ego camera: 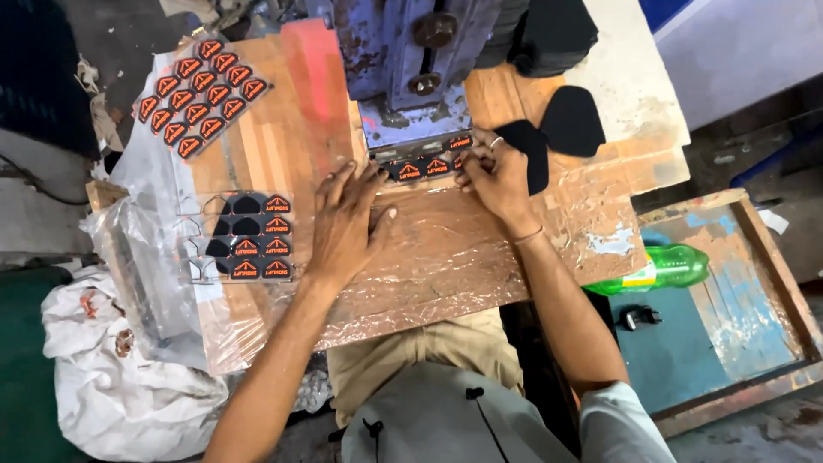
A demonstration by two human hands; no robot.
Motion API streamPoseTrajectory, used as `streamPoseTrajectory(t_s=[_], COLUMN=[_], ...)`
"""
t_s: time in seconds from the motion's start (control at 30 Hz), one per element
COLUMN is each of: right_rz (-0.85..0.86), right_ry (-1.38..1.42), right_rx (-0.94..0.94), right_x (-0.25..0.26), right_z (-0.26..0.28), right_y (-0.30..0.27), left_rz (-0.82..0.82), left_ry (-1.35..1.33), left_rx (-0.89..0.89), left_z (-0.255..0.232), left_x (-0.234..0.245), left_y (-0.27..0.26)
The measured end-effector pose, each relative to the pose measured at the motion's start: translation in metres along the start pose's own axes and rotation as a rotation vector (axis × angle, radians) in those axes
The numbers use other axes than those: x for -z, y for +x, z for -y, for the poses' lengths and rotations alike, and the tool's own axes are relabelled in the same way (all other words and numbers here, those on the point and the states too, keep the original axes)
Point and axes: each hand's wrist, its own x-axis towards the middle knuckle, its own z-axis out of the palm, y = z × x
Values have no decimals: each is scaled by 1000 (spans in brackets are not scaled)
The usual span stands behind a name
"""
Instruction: Placing and pressing logo patches onto black fabric pieces using a specialized pressing machine.
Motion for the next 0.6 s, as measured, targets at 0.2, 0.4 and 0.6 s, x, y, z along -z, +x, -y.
streamPoseTrajectory(t_s=[0.2,0.4,0.6], right_rz=[12,13,51], right_ry=[1,-6,53], right_rx=[-31,18,16], right_x=[4,5,8], right_z=[-4,-2,19], right_y=[4,2,-12], left_rz=[-6,11,24], left_ry=[2,20,17], left_rx=[14,8,-30], left_z=[0,0,5], left_x=[-1,-3,14], left_y=[1,1,-3])
